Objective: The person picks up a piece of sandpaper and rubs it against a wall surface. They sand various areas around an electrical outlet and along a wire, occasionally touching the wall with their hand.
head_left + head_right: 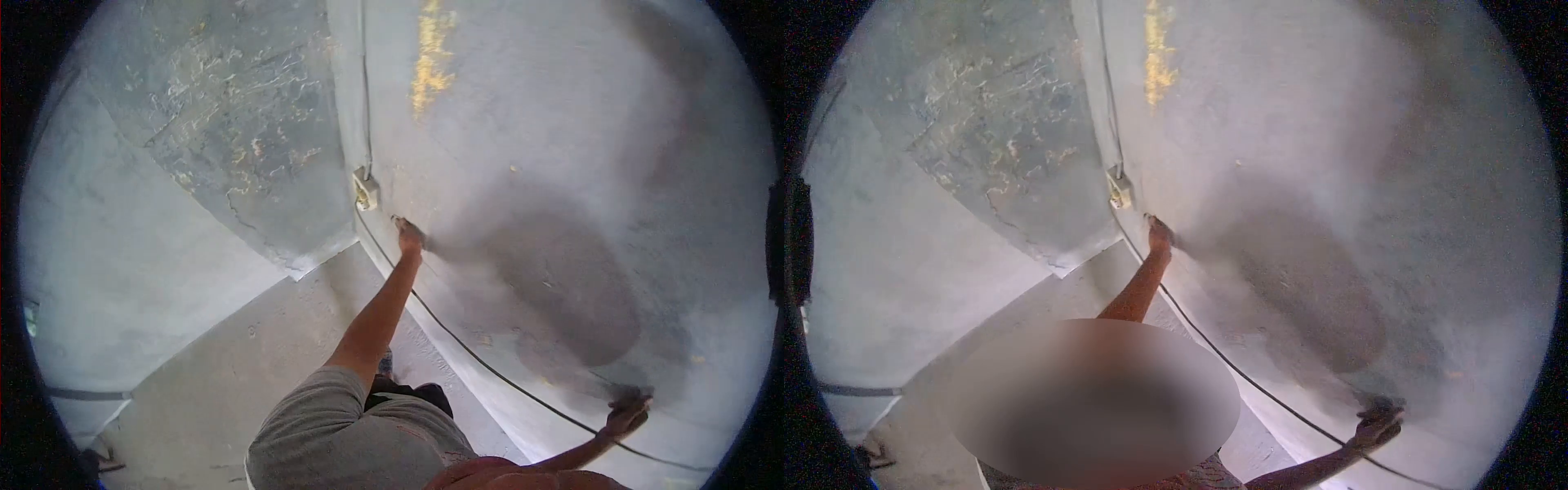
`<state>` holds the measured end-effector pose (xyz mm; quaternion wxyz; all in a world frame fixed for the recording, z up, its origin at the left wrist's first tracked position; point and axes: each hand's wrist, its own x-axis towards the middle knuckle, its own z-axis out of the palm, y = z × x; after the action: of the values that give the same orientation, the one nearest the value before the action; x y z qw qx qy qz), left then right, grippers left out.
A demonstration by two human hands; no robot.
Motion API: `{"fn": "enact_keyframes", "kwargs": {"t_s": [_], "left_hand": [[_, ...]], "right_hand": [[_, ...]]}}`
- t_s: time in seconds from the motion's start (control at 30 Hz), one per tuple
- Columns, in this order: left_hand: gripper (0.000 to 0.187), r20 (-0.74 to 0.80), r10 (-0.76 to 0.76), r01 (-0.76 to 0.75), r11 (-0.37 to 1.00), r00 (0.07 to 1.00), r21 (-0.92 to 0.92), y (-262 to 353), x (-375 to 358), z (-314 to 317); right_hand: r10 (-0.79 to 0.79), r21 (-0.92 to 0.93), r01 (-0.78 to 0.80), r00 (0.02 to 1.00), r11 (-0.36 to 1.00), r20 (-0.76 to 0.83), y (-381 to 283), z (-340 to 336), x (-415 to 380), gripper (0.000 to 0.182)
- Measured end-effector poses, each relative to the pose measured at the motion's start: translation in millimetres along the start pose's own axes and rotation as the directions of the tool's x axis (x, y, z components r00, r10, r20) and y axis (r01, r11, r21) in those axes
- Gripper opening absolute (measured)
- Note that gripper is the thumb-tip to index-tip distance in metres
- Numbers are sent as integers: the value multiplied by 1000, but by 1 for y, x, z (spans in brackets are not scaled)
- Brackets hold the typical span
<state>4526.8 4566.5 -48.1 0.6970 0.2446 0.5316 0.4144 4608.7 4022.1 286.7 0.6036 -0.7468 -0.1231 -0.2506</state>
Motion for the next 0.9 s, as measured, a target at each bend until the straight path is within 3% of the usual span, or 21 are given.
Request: {"fn": "enact_keyframes", "kwargs": {"t_s": [0.03,0.07,0.1,0.13,0.17,0.2,0.23,0.27,0.3,0.33,0.4,0.43,0.5,0.53,0.57,0.6,0.63,0.7,0.77,0.83,0.9], "left_hand": [[67,-70,-70,82,976,995,201,24,-25,1],[63,32,17,-19,999,999,48,-52,63,-6],[58,247,-13,60,981,969,-185,-4,13,-20],[53,298,114,-41,970,948,-241,-11,19,-24],[54,394,44,11,991,918,-136,0,14,-35],[54,351,-9,90,973,936,-215,-28,57,-39],[55,287,24,31,983,958,-183,9,-14,-43],[57,415,74,-7,987,907,-159,20,-45,-55],[60,534,122,-51,988,836,-147,31,-76,-69],[60,311,-13,62,987,950,-147,30,-99,-75],[61,423,-52,136,976,905,-171,4,-119,-105],[62,405,-98,149,984,909,-96,-5,-146,-121],[61,512,-115,79,993,852,92,-45,-181,-161],[61,538,-176,129,984,824,125,-62,-192,-175],[60,562,-237,176,971,793,161,-79,-203,-189],[60,489,-371,362,925,789,116,-83,-224,-193],[60,494,-375,354,925,784,141,-81,-242,-195],[56,539,-343,376,925,769,52,-82,-277,-202],[56,527,-312,344,938,790,39,-84,-294,-205],[55,543,-238,279,960,805,7,-93,-302,-210],[57,536,-232,255,966,811,34,-96,-313,-219]], "right_hand": [[-62,15,60,968,998,242,11,-19,7,47],[30,81,-46,981,996,193,27,-24,7,43],[61,136,-88,980,987,189,41,-29,8,38],[-28,174,-5,981,985,189,33,-24,3,38],[21,56,-31,985,998,169,35,-24,0,39],[-17,25,12,977,1000,214,52,-36,2,41],[111,164,-148,970,975,215,21,-31,-10,38],[175,363,-211,976,908,130,22,-31,-14,36],[166,375,-207,976,904,141,17,-37,-19,35],[155,389,-205,975,898,157,12,-42,-24,34],[347,471,-254,930,845,-120,14,-36,-44,35],[162,477,-241,966,845,201,63,-62,-53,38],[401,251,-434,899,865,175,128,-72,-100,40],[466,190,-523,841,831,275,145,-78,-132,42],[597,177,-644,761,745,254,160,-81,-168,44],[685,362,-720,686,592,244,184,-87,-209,43],[804,363,-812,551,456,224,203,-98,-246,40],[824,212,-843,532,494,197,216,-123,-328,41],[894,-97,-911,366,401,257,227,-150,-395,40],[886,-329,-845,304,421,350,258,-187,-473,41],[920,-548,-768,134,331,368,297,-229,-553,43]]}}
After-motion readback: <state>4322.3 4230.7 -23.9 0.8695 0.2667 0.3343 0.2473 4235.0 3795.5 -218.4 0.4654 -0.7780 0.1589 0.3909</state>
